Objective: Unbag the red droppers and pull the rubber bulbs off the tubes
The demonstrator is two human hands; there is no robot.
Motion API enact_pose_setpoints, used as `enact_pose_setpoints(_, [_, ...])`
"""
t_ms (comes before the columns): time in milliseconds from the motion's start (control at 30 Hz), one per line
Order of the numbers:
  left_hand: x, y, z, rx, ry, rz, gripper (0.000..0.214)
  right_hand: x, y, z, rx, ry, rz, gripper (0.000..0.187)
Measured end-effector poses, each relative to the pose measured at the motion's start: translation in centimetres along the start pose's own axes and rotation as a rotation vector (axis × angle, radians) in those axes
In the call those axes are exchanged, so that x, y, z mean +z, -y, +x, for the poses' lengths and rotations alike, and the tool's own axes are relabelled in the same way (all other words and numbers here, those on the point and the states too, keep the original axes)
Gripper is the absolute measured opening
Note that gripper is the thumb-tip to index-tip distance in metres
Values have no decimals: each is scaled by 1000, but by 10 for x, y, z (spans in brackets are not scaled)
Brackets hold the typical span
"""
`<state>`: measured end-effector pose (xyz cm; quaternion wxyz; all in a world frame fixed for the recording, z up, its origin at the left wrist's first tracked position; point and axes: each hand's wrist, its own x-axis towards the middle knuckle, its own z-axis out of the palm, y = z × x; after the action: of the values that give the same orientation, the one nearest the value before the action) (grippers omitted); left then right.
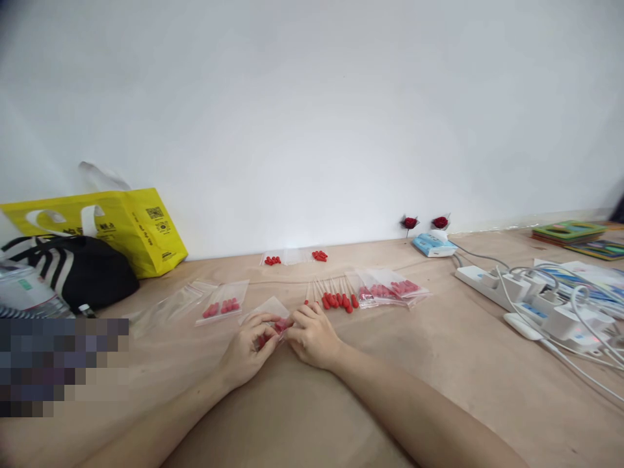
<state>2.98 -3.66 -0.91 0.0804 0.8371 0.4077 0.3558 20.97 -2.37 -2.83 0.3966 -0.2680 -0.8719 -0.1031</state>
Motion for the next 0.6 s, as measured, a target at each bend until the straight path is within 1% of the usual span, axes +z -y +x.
enact_pose_setpoints(133, [0,3,0,-6,2,-21,15,6,-4,4,55,24,123,10])
enact_pose_setpoints(267, [0,6,0,-44,18,-58,15,15,-5,10,111,11,220,9])
enact_pose_setpoints(400, [2,5,-2,-83,59,-71,14,17,-2,14,88,37,252,13])
enact_pose_setpoints(600, [7,4,-4,-98,80,21,11,17,1,15,54,95,217,12])
